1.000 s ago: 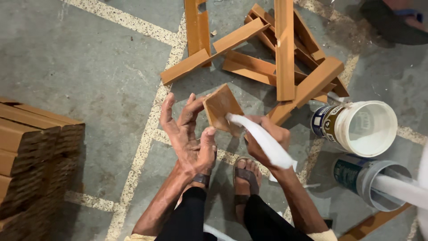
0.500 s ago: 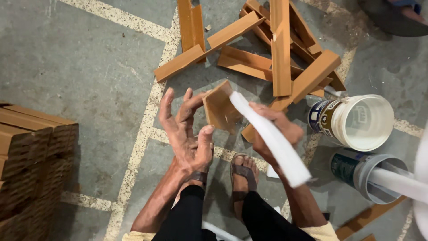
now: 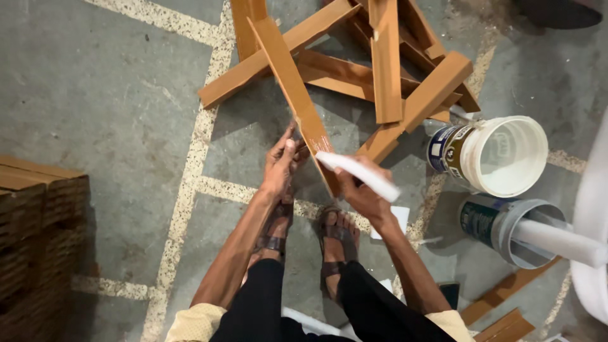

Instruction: The person wipes multiple brown wooden pieces with a white foam pad, repeatedly dipping the pad into a bucket of liquid. The person handles the pieces one at a time, turning them over to wipe different sides, and places them on the floor after cleaning.

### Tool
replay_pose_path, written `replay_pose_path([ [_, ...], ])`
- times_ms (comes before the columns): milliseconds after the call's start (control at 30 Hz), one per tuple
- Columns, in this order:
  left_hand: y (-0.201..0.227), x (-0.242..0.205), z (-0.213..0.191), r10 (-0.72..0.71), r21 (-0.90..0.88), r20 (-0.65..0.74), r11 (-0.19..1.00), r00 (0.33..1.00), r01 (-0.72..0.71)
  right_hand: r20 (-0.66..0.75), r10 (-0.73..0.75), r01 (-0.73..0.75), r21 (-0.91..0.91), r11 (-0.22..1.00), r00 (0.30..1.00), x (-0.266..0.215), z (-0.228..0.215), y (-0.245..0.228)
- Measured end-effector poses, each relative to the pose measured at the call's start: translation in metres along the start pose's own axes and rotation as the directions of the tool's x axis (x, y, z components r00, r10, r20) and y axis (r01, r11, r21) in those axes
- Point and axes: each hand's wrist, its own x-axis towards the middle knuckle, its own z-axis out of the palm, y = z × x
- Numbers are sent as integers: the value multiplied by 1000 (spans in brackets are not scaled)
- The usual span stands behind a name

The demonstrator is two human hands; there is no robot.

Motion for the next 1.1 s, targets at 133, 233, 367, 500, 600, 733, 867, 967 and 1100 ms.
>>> replay_pose_path([
  [133,14,-9,9,-96,-325,74,939,993,115,34,91,-94,109,990,995,14,-18,-16],
  [233,21,-23,14,-161,-381,71,908,984,176,82,74,-86,152,985,994,32,-25,-32],
  [367,29,-43,17,-224,-382,102,891,969,246,114,11,-22,99,995,993,58,-20,-54],
  [500,42,-56,22,-272,-357,129,885,954,300,255,-215,196,98,976,943,77,-4,-62],
  [600,47,-59,25,-287,-335,110,891,951,308,366,-115,132,-22,991,924,74,6,-54],
  [733,47,-58,25,-271,-324,56,905,961,274,372,-178,276,-231,933,911,59,7,-39],
  [867,50,-57,23,-227,-342,49,911,973,230,509,-159,187,-5,982,846,35,-15,-34],
  [967,57,-59,29,-231,-320,9,921,973,222,646,127,-116,-60,991,752,9,-30,-45],
  [1100,74,-53,41,-180,-296,29,938,983,181,710,178,-196,-56,979,682,-13,-44,-65],
])
